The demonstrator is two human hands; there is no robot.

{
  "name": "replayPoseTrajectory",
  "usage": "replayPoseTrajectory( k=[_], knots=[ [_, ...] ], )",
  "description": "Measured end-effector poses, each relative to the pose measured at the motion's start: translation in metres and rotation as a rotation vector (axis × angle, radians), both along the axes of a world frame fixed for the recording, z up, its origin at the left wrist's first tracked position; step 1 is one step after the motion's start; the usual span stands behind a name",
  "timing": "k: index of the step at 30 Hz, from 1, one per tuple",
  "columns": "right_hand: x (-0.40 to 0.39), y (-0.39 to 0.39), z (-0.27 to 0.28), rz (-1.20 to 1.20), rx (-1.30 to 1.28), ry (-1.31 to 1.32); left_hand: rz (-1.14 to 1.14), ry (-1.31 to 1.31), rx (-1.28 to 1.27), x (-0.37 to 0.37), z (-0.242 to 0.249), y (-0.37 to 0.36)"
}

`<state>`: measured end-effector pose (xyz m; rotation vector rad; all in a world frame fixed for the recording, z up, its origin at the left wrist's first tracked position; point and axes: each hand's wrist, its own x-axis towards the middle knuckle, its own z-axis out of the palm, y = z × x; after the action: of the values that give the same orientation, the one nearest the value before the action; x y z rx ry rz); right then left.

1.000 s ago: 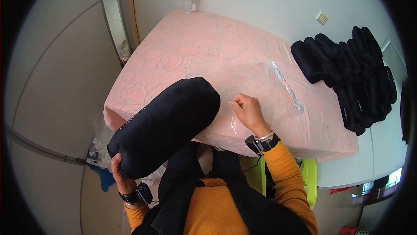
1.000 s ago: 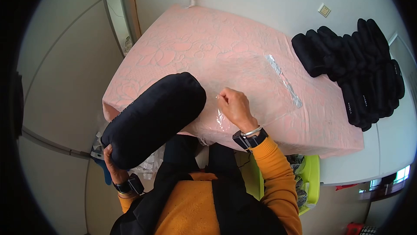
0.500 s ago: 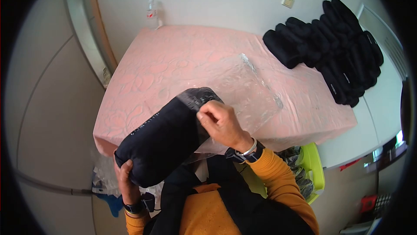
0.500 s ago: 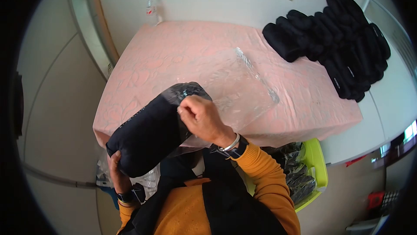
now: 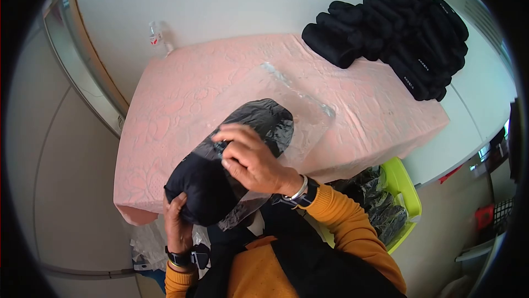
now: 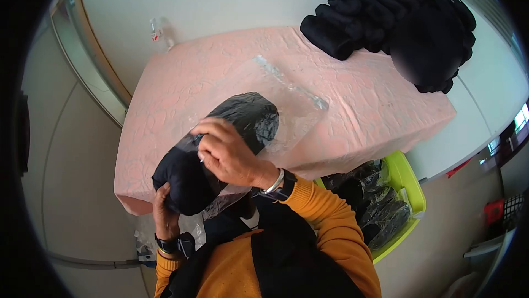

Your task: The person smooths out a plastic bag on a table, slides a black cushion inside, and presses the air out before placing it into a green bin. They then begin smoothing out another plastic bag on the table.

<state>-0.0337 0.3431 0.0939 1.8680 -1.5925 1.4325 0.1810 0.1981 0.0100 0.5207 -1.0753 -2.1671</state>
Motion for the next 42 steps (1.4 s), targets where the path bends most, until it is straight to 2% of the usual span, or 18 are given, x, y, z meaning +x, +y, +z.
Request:
replayPoseTrajectory(
  k=[5, 9, 14, 16, 17, 19, 22, 25, 27, 29, 31, 33, 34, 36, 37, 39, 41, 42],
  knots=[
    [0.017, -0.002, -0.015, 0.203, 0.018, -0.163, -0.045, 0.023, 0.06, -0.042, 0.013, 0.019],
    [0.039, -0.001, -0.028, 0.181, 0.0, -0.239, -0.129, 0.049, 0.051, -0.064, -0.019, 0.025],
    [0.009, 0.02, -0.026, 0.145, 0.021, -0.114, -0.192, 0.051, 0.161, -0.071, -0.017, 0.022],
    [-0.023, 0.028, -0.009, -0.058, 0.049, 0.019, -0.223, 0.04, 0.112, -0.072, -0.01, 0.021],
    [-0.04, 0.026, -0.005, -0.057, 0.048, 0.016, -0.241, 0.034, 0.086, -0.072, -0.009, 0.022],
    [-0.07, 0.024, -0.011, -0.35, 0.122, 0.154, -0.238, 0.038, 0.096, -0.074, -0.014, 0.02],
    [-0.084, 0.005, -0.051, -0.409, 0.272, 0.174, -0.256, 0.05, 0.118, -0.078, -0.035, 0.012],
    [-0.081, -0.006, -0.056, -0.432, 0.379, 0.159, 0.06, -0.167, -1.346, -0.062, -0.075, -0.014],
    [-0.082, -0.002, -0.054, -0.392, 0.401, 0.108, -0.021, -0.265, -1.509, -0.043, -0.051, -0.02],
    [-0.08, 0.005, -0.05, -0.354, 0.395, 0.042, -0.168, -0.127, -0.808, -0.029, -0.051, -0.032],
    [-0.079, 0.005, -0.057, -0.342, 0.29, 0.003, -0.235, -0.341, -0.875, -0.018, -0.015, -0.033],
    [-0.08, -0.003, -0.067, -0.387, 0.235, 0.004, -0.187, -0.789, -0.941, -0.008, 0.046, -0.022],
    [-0.079, -0.009, -0.072, -0.392, 0.175, 0.038, -0.213, -0.802, -0.951, 0.0, 0.064, -0.026],
    [-0.075, -0.026, -0.078, -0.447, 0.168, 0.033, 0.176, -0.658, -1.041, 0.017, 0.09, -0.026],
    [-0.071, -0.034, -0.08, -0.489, 0.16, 0.051, 0.171, -0.667, -1.049, 0.014, 0.093, -0.018],
    [-0.062, -0.038, -0.077, -0.534, 0.147, 0.067, 0.357, -0.291, -1.071, -0.022, 0.11, 0.029],
    [-0.051, -0.035, -0.07, -0.45, 0.193, 0.063, -0.016, -0.237, -1.238, -0.065, 0.131, 0.049],
    [-0.048, -0.03, -0.069, -0.412, 0.216, 0.062, -0.029, -0.23, -1.243, -0.085, 0.131, 0.052]
  ],
)
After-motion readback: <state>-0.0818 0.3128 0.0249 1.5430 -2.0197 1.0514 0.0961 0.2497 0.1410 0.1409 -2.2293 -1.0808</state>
